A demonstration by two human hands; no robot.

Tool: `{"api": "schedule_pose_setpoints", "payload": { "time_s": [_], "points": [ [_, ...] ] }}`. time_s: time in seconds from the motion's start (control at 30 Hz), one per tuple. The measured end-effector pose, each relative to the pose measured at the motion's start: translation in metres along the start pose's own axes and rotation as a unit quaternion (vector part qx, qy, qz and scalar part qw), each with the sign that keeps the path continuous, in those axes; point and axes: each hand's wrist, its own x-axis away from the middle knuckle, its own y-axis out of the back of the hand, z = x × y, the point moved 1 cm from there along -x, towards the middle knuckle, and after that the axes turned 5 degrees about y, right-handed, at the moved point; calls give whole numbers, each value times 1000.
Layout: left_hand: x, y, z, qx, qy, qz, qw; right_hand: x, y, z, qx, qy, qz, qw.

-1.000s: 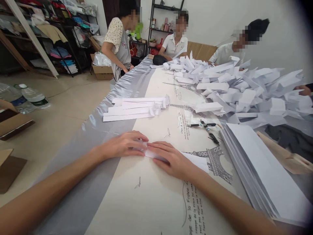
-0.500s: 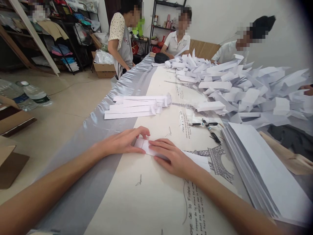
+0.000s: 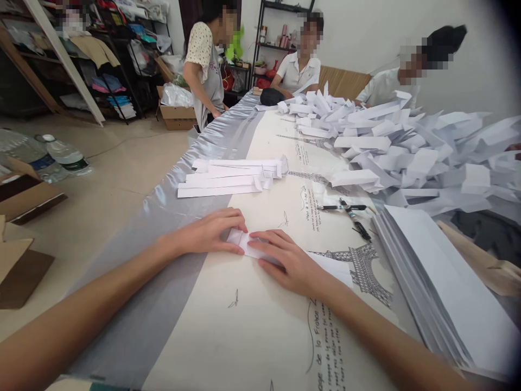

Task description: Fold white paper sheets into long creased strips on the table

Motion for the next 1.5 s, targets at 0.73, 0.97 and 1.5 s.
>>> {"api": "schedule_pose_setpoints", "payload": {
  "time_s": [0.73,0.97,1.5],
  "points": [
    [0,0,-4,-1,67,8,998,0,-2,2,26,7,6,1000],
    [1,8,-3,40,57,38,997,-1,-1,1,14,0,8,1000],
    [3,2,-12,26,182,-44,982,-5,-6,1,-21,-40,-31,999]
  ]
}}
